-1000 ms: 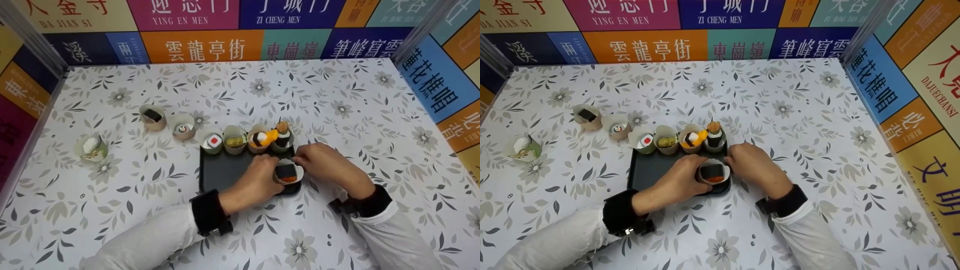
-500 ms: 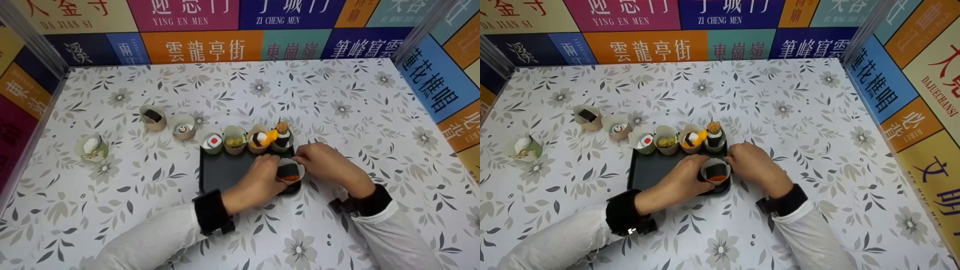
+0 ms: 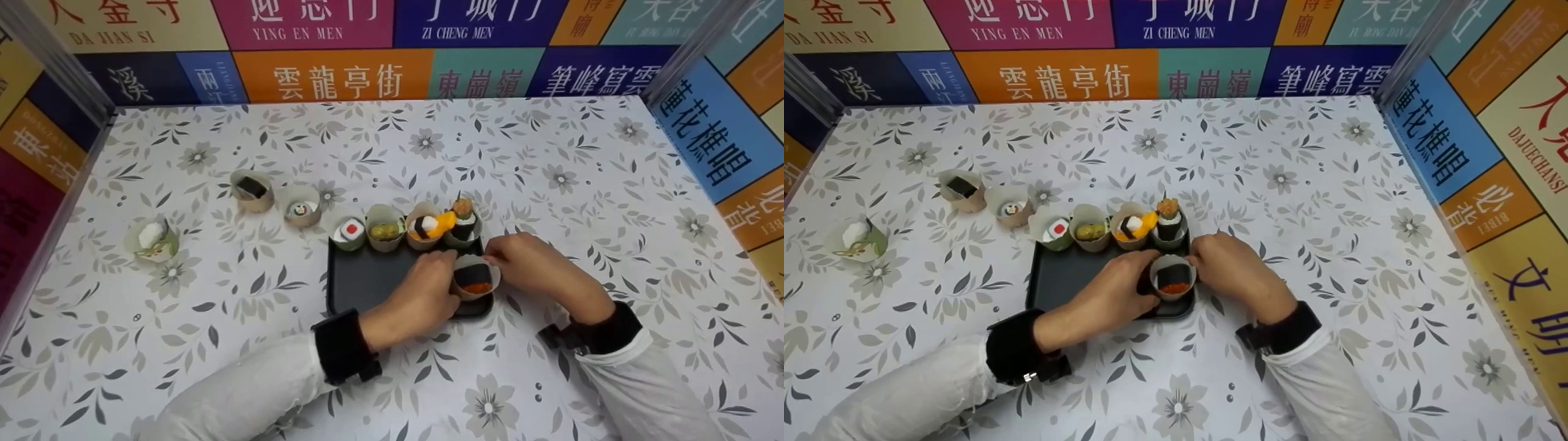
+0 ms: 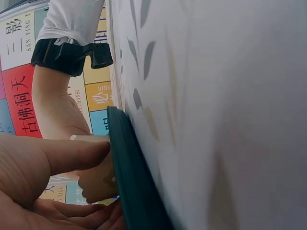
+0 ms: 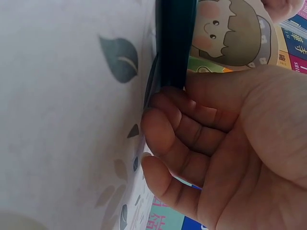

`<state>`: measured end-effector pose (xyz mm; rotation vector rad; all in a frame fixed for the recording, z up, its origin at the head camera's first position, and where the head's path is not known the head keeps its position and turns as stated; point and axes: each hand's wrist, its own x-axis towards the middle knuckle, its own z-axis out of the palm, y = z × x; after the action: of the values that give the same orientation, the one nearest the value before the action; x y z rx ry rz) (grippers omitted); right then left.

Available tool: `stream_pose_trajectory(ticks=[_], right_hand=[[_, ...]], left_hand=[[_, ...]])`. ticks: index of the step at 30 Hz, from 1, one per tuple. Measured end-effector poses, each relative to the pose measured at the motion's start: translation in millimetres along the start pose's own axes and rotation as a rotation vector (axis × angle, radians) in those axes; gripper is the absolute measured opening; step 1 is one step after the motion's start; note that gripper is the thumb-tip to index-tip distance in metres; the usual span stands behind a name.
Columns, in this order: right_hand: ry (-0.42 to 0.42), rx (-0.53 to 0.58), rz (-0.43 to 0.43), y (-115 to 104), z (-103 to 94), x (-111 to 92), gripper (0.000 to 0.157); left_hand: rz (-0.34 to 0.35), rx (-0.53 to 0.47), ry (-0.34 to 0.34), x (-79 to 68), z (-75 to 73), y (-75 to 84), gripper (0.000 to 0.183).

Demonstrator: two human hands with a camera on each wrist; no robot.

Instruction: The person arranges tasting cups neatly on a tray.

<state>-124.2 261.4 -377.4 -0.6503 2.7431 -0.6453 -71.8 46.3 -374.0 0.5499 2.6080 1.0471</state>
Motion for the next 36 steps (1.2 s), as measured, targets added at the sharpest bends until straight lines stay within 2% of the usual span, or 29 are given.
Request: stream_pose_trajectory(ticks=[6, 14, 20, 24, 29, 32, 36], right_hand=[[-0.002, -0.013, -0.025, -1, 0.6, 1, 0.019], [-0.027, -0.002, -0.009, -2, -1.9, 0, 0.018], [-0.034, -0.003, -0.001, 0, -2.2, -1, 0.019], [-0.036, -0.002, 0.005, 0, -1.8, -1, 0.019], [-0.041, 0.007, 0.009, -1, -1.8, 0, 0.02], [-0.031, -0.006, -0.002, 0, -1.7, 0, 0.019], [-0.02, -0.013, -0.01, 1, -1.2, 0, 0.02]], left_hand=[[0.091, 0.037, 0.074, -20.8, -13.9, -7.5, 0.062], [0.106, -0.008, 0.171, -52.0, -38.3, -21.9, 0.061], [0.131, 0.008, 0.292, -71.1, -51.9, -43.6, 0.058], [0.111, 0.063, 0.386, -82.3, -61.2, -63.0, 0.057], [0.075, 0.137, 0.495, -98.5, -75.5, -95.1, 0.057], [0.053, 0.175, 0.542, -108.2, -83.6, -112.2, 0.063], [0.011, 0.206, 0.585, -120.4, -96.9, -127.4, 0.077]])
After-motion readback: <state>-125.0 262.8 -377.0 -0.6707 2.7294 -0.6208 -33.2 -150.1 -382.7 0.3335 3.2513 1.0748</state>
